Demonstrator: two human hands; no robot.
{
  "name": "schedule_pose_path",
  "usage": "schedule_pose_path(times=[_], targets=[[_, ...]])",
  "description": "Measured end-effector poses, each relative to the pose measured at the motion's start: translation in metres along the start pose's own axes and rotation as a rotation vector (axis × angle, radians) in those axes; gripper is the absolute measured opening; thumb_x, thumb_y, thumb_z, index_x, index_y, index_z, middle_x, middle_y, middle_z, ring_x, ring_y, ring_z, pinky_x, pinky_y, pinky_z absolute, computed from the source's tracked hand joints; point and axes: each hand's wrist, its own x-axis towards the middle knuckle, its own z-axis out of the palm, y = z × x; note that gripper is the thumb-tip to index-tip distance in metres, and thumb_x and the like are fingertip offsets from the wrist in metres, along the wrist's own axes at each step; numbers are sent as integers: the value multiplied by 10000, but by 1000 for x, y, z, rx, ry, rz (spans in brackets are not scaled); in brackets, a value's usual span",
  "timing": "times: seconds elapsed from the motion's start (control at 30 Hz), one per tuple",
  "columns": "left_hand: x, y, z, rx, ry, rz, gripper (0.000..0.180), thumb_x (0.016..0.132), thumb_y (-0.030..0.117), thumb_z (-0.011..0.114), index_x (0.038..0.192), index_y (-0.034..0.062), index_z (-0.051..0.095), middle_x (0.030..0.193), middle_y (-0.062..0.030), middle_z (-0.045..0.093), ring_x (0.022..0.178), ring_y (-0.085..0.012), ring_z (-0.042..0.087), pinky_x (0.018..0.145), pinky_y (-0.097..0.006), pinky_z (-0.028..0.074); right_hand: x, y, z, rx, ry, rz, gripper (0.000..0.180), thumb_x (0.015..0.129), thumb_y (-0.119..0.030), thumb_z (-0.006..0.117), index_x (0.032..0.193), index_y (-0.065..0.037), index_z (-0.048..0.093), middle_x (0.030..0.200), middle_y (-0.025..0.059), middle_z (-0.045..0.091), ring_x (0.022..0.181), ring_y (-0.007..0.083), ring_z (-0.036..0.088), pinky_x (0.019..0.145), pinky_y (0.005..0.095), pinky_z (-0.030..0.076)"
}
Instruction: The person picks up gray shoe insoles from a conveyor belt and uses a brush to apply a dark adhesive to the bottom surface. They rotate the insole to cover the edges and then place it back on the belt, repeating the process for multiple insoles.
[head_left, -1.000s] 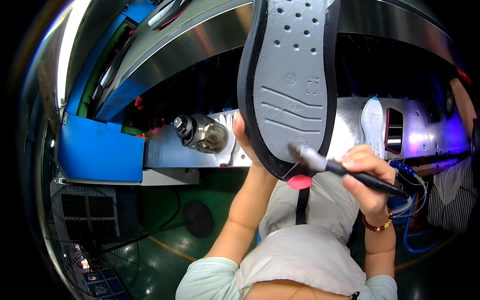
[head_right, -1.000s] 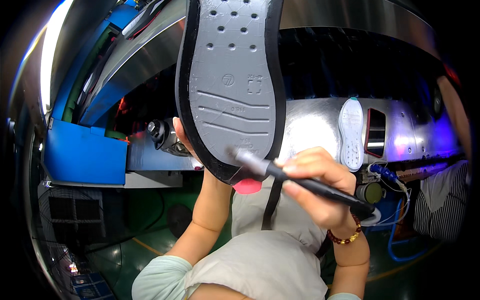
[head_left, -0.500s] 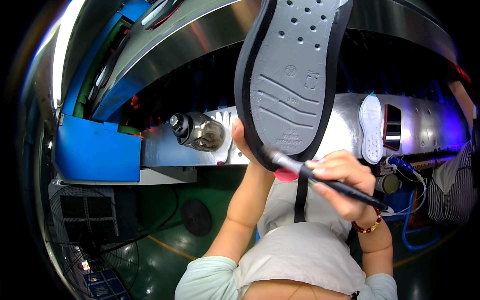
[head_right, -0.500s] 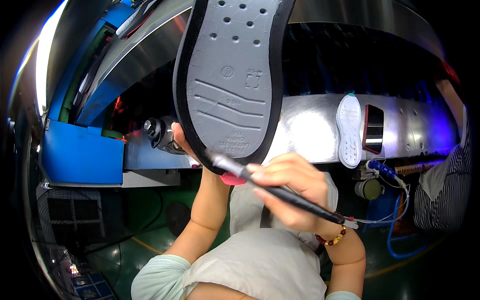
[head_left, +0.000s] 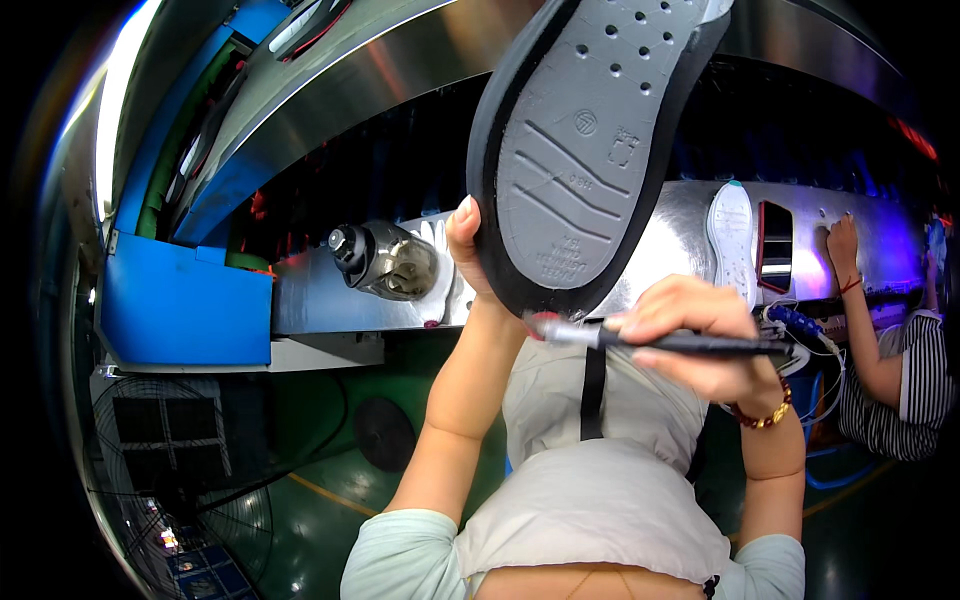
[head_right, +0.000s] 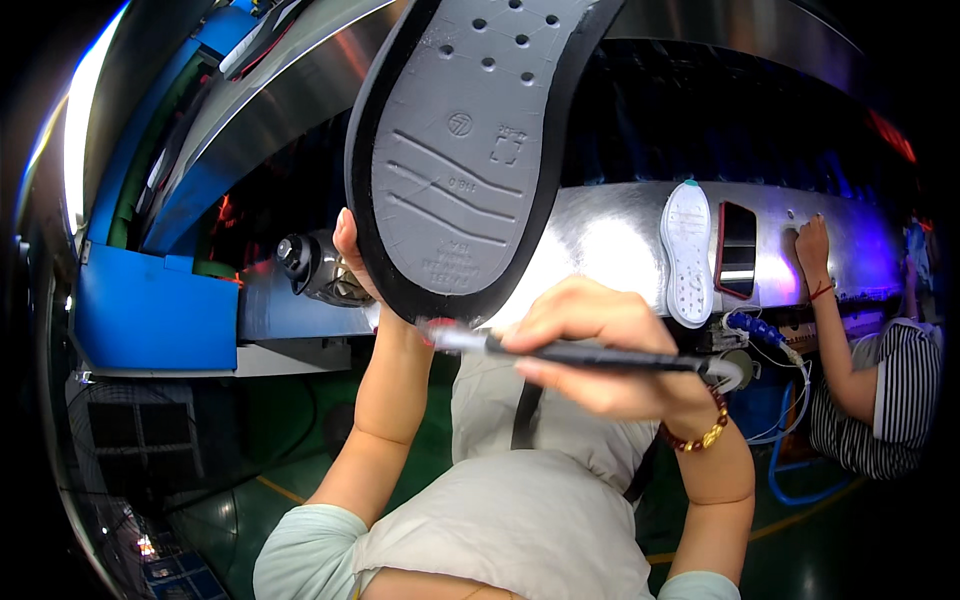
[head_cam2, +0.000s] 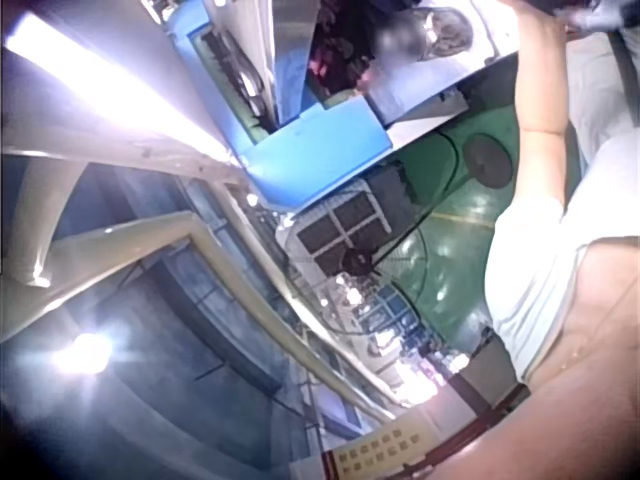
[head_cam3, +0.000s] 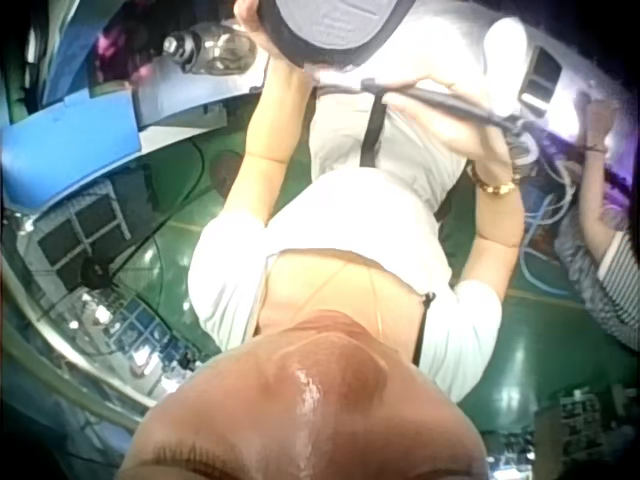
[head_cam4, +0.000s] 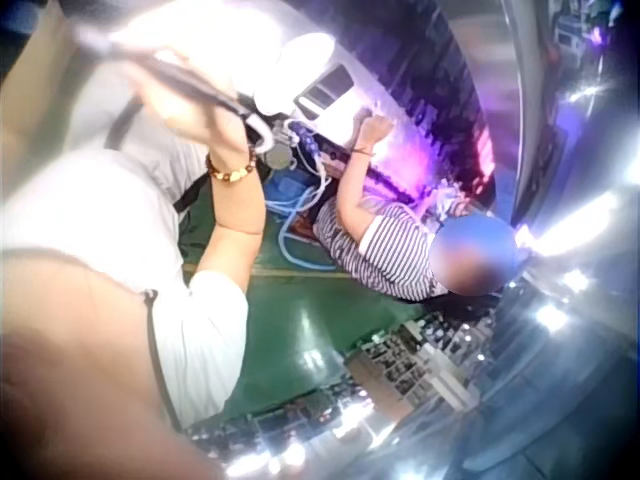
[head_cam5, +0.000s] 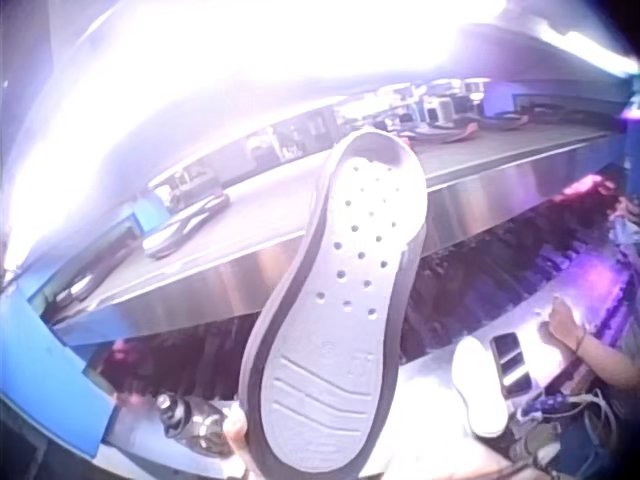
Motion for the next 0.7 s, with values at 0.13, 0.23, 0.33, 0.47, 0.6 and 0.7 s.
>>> schedule_pose_path(times=[0.13,0.23,0.33,0.47,0.6,0.7], targets=[[1,1,5,5,48,-78,455,761,274,490,1087,-43,487,1011,-178,570,878,-271,578,787,-349,468,-3,-5,1,117,-138,-8,171,634,3,671,801,-18,640,817,105,637,790,180,577,728,279,448],[1,1,-1,-10,31,-95,457,753,264,494,1090,-45,484,1013,-180,569,882,-272,577,790,-352,467,5,-5,-12,26,109,63,188,639,15,654,824,13,622,834,152,632,777,190,595,687,269,462],[2,1,0,28,66,-156,450,753,254,485,1083,-51,486,1005,-179,572,874,-269,579,786,-349,467,4,-1,-5,28,-82,136,166,682,4,638,847,-19,635,793,109,630,708,159,591,646,247,459],[1,5,2,85,45,-334,440,767,273,471,1088,-28,498,1025,-179,567,892,-266,574,793,-361,465,5,-13,-17,216,-199,29,173,654,12,676,818,22,625,853,151,633,819,218,623,734,296,483],[2,-4,22,269,331,-629,449,729,255,519,1078,-27,505,1003,-175,572,866,-261,578,781,-350,467,15,-1,-34,-19,-350,33,139,691,-5,645,828,-5,621,821,131,640,808,244,626,709,294,502],[-6,-5,30,389,486,-789,495,733,265,529,1104,-56,463,997,-195,561,843,-253,584,761,-329,477,17,-13,-42,-131,-573,1,124,664,8,643,784,-7,615,807,128,639,782,258,627,694,297,501]])
